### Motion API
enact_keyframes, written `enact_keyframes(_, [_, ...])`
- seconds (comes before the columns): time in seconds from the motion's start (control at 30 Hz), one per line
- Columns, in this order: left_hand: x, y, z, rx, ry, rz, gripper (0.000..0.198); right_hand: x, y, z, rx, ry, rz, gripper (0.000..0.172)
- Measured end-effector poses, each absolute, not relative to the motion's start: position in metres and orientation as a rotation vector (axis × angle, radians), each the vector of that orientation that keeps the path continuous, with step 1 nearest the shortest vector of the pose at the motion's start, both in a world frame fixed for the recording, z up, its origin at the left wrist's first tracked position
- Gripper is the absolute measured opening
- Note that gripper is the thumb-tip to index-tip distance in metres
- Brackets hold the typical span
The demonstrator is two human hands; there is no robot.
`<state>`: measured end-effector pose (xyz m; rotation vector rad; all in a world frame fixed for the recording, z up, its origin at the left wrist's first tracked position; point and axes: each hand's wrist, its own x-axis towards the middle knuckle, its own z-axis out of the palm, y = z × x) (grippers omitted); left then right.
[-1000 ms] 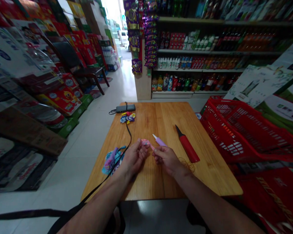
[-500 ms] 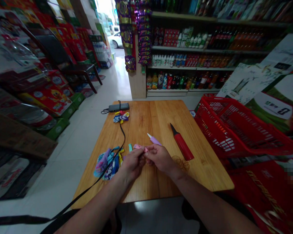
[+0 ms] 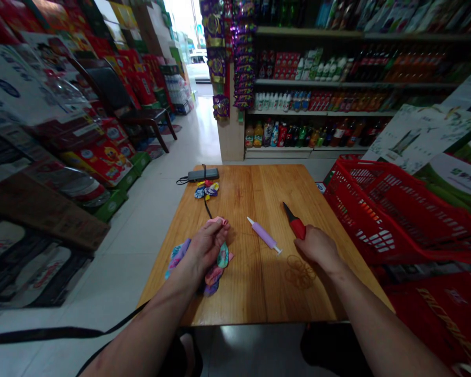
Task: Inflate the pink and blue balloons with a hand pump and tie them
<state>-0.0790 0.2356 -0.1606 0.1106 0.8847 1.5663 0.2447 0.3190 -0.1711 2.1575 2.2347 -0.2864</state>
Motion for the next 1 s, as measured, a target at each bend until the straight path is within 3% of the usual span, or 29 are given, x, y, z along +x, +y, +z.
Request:
enact_keyframes(0.1, [-0.084,0.239,-0.163,0.115,0.863,1.6,0.01,0.237,0.313,-0.162,2.113,2.494,-0.427,0.036])
enact_keyframes(0.27, [-0.087,0.244,-0.163,0.107,0.978,1.623,0.01,0.213,0.287,-0.146,1.664,3.043,-0.767,0.048])
enact_keyframes(1.0, [-0.082,0.242,-0.165,0.133,1.052,1.599,0.008,0.193,0.261,-0.153,1.553,3.119,-0.448,0.053])
